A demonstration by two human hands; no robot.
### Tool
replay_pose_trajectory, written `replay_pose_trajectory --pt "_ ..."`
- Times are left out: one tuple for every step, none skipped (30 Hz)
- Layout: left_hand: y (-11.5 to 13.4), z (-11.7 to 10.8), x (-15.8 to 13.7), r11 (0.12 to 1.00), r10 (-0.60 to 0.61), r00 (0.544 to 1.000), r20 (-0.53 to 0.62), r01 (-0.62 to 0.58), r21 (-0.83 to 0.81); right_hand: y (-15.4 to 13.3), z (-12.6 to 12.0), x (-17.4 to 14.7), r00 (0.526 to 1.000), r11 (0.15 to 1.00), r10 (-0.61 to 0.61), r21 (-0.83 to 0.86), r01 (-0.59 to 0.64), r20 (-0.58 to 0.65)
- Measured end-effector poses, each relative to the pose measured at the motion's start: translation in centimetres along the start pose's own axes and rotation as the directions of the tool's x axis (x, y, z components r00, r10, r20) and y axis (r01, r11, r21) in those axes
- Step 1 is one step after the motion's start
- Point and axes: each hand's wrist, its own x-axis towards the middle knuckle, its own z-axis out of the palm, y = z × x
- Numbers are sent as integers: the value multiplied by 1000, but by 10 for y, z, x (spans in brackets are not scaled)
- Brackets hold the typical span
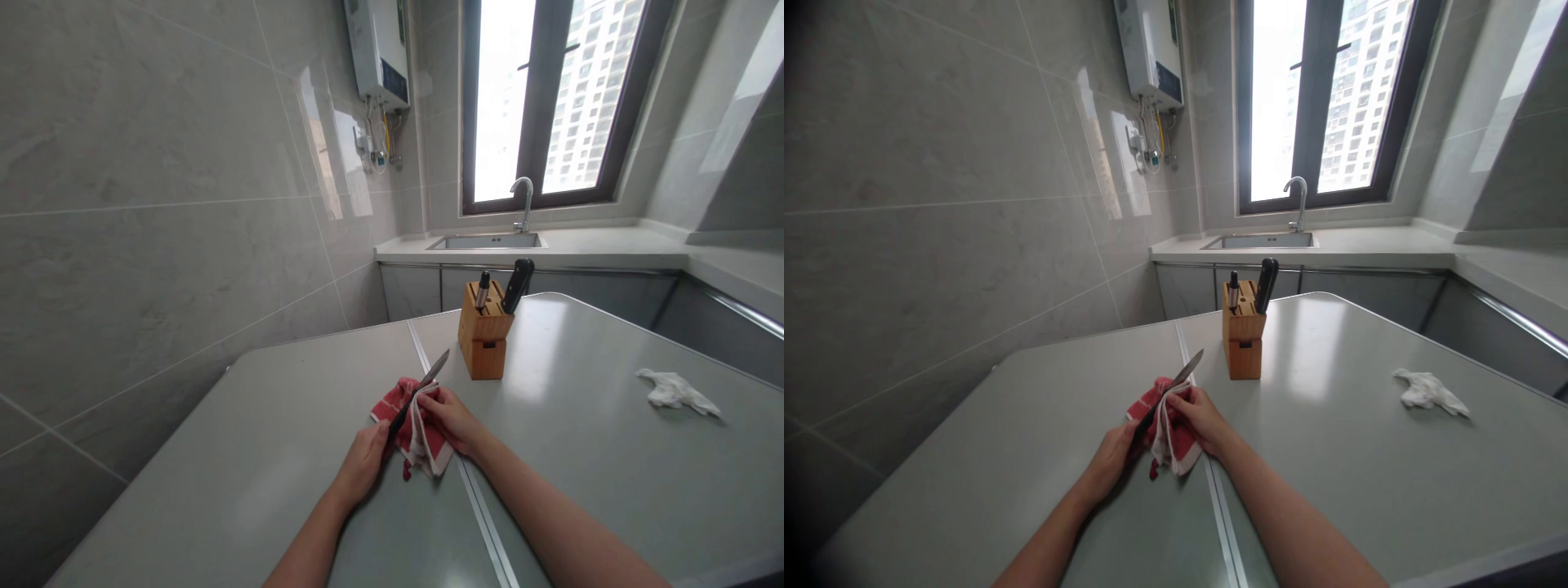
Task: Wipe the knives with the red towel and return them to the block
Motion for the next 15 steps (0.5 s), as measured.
replay_pose_trajectory --pt "-1 0 0 1000 -19 1000 -7 19 -19 0 -1 1 1000 1000 1 23 -1 -9" --pt "-2 1 0 999 -32 999 -13 31 -30 0 -1 1 1000 999 3 43 -2 -16" --pt "-3 1 1 999 -35 999 -19 35 -33 0 -1 1 1000 998 5 58 -4 -18" --pt "-3 1 1 999 -32 999 -21 31 -30 -1 -2 1 1000 998 7 68 -6 -17" --pt "-4 1 1 999 -25 999 -19 25 -24 -1 -2 2 1000 997 8 72 -7 -13" --pt "-4 1 1 1000 -19 1000 -13 19 -17 -1 -2 1 1000 997 8 72 -8 -7" --pt "-4 1 1 1000 -15 1000 -6 15 -11 0 -2 1 1000 998 7 66 -7 0" --pt "-5 1 1 1000 -12 1000 2 12 -9 0 -2 1 1000 999 6 53 -6 10" --pt "-5 1 1 1000 -11 1000 8 11 -9 1 -2 1 1000 999 6 33 -7 20" --pt "-6 1 1 1000 -10 1000 13 10 -10 1 -2 1 1000 1000 7 8 -8 31" --pt "-6 1 1 1000 -8 1000 20 9 -11 1 -2 1 999 1000 8 -18 -7 41" --pt "-7 1 1 1000 -7 1000 27 7 -11 1 -2 0 999 999 9 -45 -7 52" --pt "-7 1 1 1000 -5 999 36 5 -8 0 -1 0 998 998 9 -67 -5 59" --pt "-7 0 1 1000 0 999 44 1 -1 0 -1 -1 998 997 8 -82 -3 61" --pt "-8 0 1 1000 6 999 49 -7 7 -1 0 -1 998 996 6 -90 -1 60"
